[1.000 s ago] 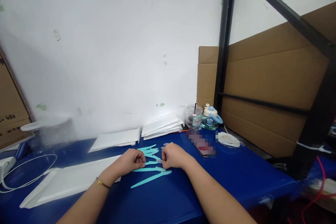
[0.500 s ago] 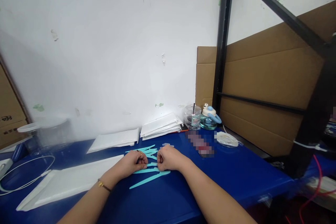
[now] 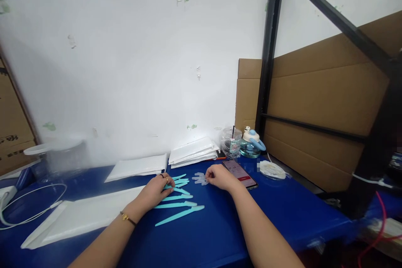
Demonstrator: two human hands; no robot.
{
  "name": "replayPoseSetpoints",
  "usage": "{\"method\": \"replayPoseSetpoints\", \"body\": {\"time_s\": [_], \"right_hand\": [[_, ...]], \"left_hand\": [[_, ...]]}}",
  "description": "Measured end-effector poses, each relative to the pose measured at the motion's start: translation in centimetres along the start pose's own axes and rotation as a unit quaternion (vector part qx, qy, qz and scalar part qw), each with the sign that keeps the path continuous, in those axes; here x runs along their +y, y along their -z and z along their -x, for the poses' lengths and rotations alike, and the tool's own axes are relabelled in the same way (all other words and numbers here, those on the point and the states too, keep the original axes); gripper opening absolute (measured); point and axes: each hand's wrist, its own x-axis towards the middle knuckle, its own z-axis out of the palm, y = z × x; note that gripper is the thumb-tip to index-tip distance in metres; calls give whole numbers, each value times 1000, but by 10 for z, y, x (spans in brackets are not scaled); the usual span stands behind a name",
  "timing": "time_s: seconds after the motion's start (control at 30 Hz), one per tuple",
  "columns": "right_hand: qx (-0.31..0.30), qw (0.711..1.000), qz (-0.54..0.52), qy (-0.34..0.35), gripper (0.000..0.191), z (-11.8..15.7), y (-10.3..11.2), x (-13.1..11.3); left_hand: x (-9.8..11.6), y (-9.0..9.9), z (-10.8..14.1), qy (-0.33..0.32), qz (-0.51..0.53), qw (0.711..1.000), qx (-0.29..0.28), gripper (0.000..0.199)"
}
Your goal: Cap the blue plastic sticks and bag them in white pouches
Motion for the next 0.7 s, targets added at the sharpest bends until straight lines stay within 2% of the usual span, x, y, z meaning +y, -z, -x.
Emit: {"method": "replayPoseSetpoints", "body": {"time_s": [0.17,0.27,0.37,0.47,0.7], "right_hand": [[-24,999,-4,-21,6,-4,-15,7],[-33,999,-15,-26,7,-5,-20,8],[-66,996,-46,-26,9,-5,-24,2],[-91,991,-98,-22,14,-6,-29,-7],[-88,988,-124,-15,16,-9,-40,-21]], "left_hand": [[2,2,-1,17,5,1000,0,8],[5,5,1,13,6,1000,-21,8],[9,8,2,18,13,999,-46,13],[13,9,2,19,28,998,-48,15],[12,2,1,18,68,997,-40,13]]}}
